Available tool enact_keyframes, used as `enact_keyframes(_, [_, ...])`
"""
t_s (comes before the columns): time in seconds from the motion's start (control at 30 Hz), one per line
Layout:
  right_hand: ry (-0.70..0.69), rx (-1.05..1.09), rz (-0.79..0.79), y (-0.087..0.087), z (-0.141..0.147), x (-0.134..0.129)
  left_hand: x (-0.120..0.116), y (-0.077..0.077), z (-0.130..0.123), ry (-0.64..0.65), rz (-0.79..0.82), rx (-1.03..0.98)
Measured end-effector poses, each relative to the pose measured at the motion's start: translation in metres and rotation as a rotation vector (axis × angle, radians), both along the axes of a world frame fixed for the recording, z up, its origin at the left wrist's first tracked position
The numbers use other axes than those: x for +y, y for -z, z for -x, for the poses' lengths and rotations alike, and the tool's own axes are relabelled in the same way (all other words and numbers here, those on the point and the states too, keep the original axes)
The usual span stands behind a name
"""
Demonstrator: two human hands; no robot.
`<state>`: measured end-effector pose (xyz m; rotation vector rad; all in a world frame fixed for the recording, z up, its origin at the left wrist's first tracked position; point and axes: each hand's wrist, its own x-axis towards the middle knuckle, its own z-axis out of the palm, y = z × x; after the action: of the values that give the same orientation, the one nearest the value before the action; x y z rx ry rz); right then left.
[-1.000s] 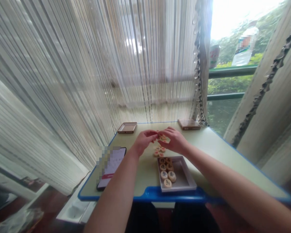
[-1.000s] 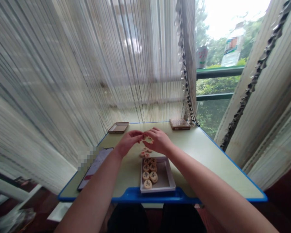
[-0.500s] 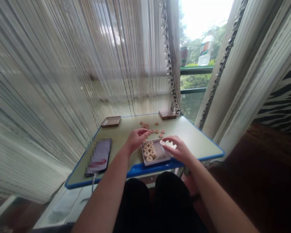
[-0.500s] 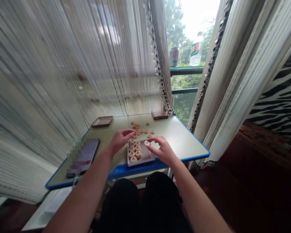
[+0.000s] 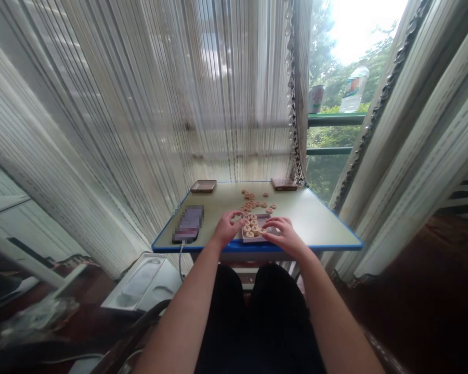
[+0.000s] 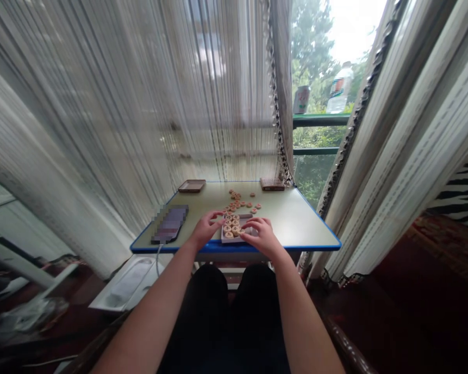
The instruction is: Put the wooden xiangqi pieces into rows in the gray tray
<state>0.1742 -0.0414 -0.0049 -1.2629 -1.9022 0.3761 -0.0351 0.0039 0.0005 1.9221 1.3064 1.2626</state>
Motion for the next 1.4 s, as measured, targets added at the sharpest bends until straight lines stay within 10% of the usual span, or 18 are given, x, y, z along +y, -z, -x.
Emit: enact_keyframes(1.4, [0.117,-0.078,0.095,0.005,-0.001,0.006,0.012,0.010,0.004,0.011,-0.014,-0.047])
